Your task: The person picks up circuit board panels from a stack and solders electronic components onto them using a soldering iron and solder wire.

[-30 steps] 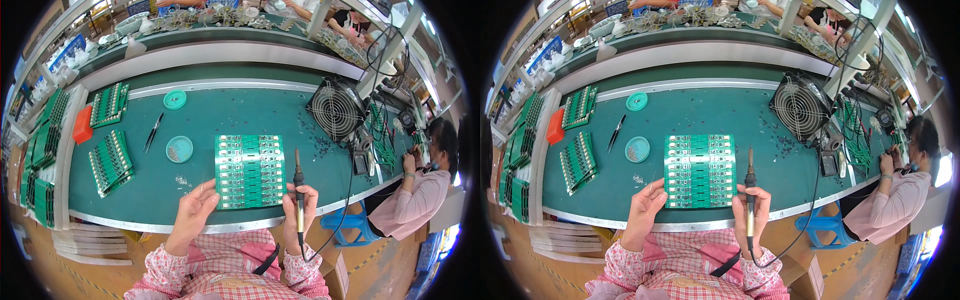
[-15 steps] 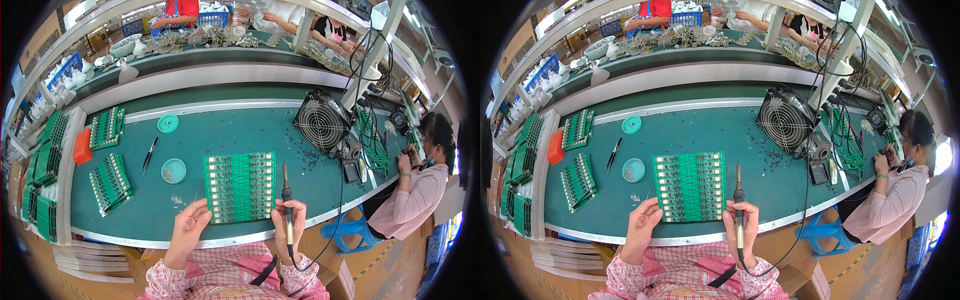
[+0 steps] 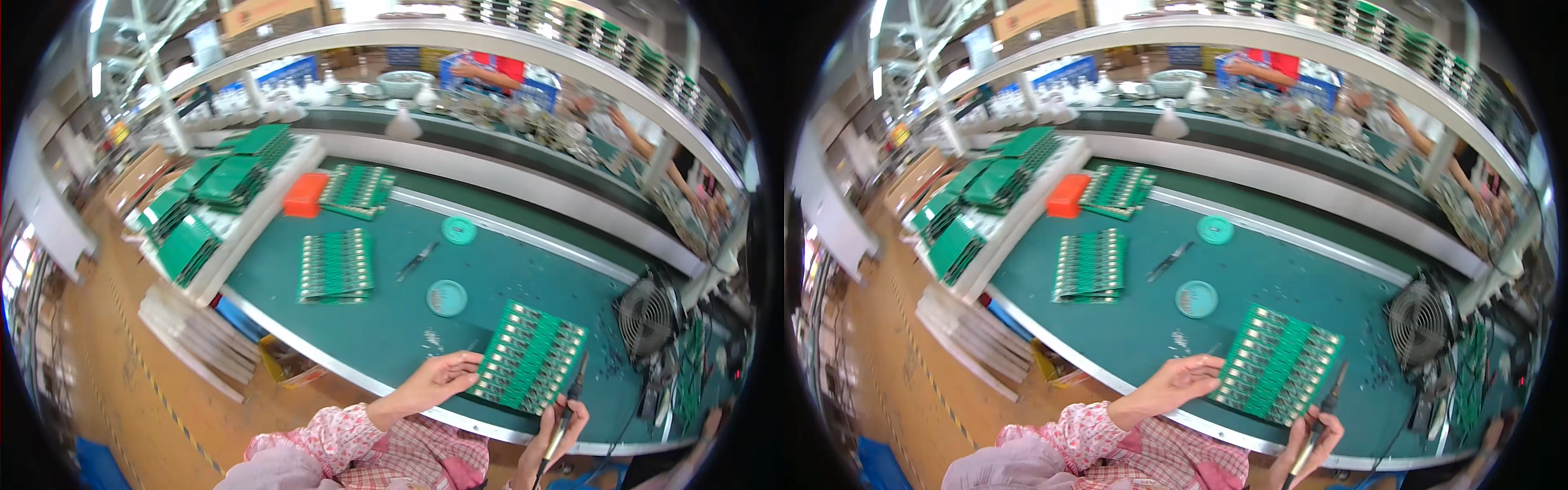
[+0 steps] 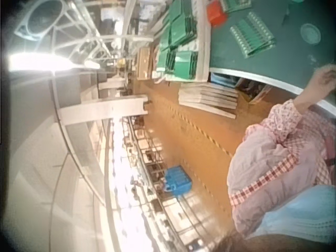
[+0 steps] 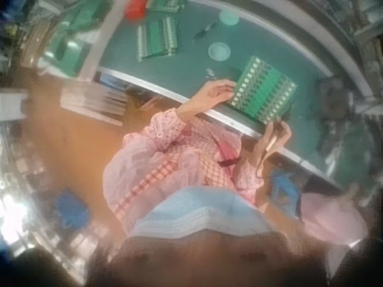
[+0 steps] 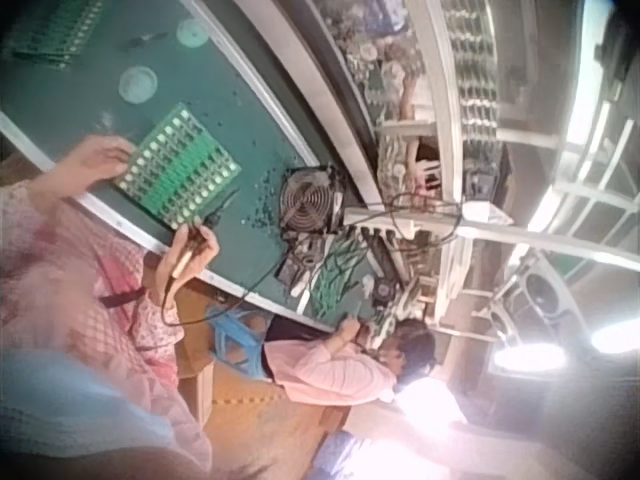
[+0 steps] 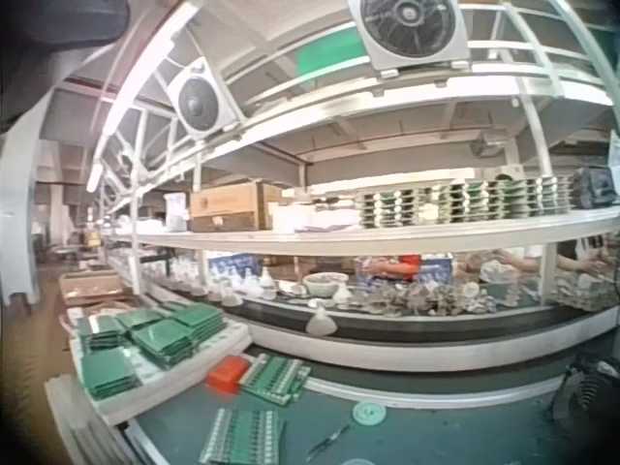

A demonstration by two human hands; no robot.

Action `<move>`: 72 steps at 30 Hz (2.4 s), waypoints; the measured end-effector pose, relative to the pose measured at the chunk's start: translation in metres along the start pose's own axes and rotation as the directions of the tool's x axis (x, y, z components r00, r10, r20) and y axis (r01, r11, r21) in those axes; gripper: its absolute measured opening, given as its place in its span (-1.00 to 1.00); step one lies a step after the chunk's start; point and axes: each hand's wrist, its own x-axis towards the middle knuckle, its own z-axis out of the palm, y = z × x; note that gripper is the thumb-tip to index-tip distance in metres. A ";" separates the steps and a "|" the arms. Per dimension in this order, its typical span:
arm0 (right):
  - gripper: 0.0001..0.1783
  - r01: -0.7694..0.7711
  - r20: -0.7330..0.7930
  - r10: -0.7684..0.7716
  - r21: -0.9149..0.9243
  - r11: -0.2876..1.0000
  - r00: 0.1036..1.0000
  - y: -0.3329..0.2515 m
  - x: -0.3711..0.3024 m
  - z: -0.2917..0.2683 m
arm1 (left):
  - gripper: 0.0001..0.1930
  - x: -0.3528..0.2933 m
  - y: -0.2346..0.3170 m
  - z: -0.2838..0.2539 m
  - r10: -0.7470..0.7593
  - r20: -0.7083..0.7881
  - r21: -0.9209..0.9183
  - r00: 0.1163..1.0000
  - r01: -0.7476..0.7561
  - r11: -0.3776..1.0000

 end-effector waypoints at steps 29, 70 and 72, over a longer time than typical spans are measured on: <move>-0.66 0.028 0.075 -0.030 0.033 0.999 0.997 -0.002 0.003 0.006 | -0.66 0.007 0.000 -0.006 -0.051 -0.151 0.037 0.987 0.057 0.998; -0.69 0.024 0.085 -0.024 0.006 1.000 0.996 -0.005 0.002 0.002 | -0.63 0.002 0.002 0.001 -0.025 -0.145 0.056 0.989 0.033 0.998; -0.69 0.026 0.088 -0.026 0.005 1.000 0.996 -0.005 0.001 0.003 | -0.64 0.002 0.002 0.001 -0.033 -0.133 0.059 0.991 0.042 0.997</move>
